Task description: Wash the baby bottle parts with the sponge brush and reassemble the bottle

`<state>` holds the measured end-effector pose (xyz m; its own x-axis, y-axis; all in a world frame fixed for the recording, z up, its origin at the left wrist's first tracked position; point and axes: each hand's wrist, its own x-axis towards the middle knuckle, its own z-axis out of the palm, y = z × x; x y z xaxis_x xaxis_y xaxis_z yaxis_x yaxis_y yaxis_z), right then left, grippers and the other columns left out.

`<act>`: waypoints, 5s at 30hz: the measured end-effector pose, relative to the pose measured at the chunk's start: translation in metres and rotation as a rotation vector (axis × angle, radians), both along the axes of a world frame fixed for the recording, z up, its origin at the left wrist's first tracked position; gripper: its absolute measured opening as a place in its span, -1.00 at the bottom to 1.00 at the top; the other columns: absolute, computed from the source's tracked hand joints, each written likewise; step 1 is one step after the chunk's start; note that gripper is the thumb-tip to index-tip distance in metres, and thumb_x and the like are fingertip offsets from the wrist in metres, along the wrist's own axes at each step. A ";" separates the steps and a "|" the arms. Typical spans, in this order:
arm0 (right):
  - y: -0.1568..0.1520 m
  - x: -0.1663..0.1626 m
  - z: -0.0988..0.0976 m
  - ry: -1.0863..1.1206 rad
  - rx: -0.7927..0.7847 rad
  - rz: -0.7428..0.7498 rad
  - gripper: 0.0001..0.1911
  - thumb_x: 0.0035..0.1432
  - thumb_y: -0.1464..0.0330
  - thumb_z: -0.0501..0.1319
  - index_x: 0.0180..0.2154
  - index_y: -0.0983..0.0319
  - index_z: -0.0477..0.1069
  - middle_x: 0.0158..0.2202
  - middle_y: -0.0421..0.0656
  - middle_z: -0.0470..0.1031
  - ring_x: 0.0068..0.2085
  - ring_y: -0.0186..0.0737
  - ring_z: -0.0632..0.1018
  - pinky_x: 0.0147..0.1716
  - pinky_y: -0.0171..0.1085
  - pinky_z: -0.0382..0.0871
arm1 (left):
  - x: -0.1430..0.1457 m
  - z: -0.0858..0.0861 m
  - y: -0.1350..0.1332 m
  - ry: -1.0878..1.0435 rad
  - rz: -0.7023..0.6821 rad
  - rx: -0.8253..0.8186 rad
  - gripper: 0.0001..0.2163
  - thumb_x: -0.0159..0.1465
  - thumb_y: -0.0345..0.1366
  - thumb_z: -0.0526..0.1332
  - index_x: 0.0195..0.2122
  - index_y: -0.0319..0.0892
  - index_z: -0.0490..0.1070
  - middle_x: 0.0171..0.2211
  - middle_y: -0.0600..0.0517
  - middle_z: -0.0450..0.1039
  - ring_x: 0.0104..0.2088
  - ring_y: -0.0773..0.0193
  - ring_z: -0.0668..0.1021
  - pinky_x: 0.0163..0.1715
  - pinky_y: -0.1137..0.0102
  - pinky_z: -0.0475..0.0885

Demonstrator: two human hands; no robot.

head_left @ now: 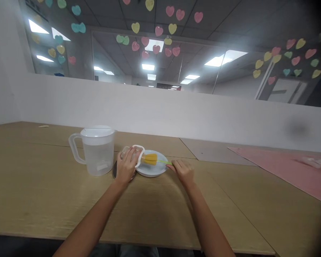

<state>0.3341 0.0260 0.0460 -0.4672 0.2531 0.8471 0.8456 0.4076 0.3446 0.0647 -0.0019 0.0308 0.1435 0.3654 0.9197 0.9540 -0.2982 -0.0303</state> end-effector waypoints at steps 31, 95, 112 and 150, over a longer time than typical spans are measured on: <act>0.010 -0.027 -0.022 0.169 -0.958 -0.560 -0.74 0.15 0.43 0.02 -0.14 0.32 0.38 -0.24 0.06 0.53 -0.22 -0.08 0.55 -0.37 -0.28 0.27 | 0.043 -0.019 -0.036 -0.068 -0.712 -0.104 -0.46 -0.03 0.07 0.28 -0.14 -0.25 0.42 -0.40 -0.08 0.49 -0.42 0.21 0.48 -0.39 0.32 0.35; 0.022 -0.032 -0.008 1.409 -1.083 0.665 -0.60 -0.27 0.17 0.39 -0.38 0.30 0.54 -0.44 -0.13 0.54 -0.57 -0.42 0.37 -0.66 -0.41 0.23 | -0.017 -0.027 0.022 -0.104 0.189 -0.802 -0.75 0.19 -0.29 0.04 -0.33 -0.15 0.52 -0.25 -0.14 0.52 -0.04 0.02 0.39 -0.01 0.15 0.14; 0.019 -0.038 -0.005 1.428 -1.072 0.792 -0.57 -0.10 0.11 0.28 -0.23 0.23 0.33 -0.62 -0.34 0.35 -0.65 -0.41 0.35 -0.69 -0.40 0.25 | -0.018 -0.004 0.009 -0.307 0.314 -0.364 -0.74 0.21 -0.26 0.05 -0.43 -0.19 0.51 -0.44 -0.11 0.56 -0.27 0.02 0.46 -0.20 0.16 0.16; 0.001 -0.048 0.001 1.231 -0.944 0.756 -0.61 -0.01 0.10 0.21 -0.26 0.27 0.39 -0.43 -0.15 0.49 -0.45 -0.29 0.47 -0.41 -0.27 0.42 | 0.028 -0.031 0.023 -0.605 -0.355 -0.339 -0.94 0.09 -0.34 0.21 -0.46 -0.17 0.47 -0.38 0.00 0.51 -0.26 0.18 0.51 -0.17 0.29 0.37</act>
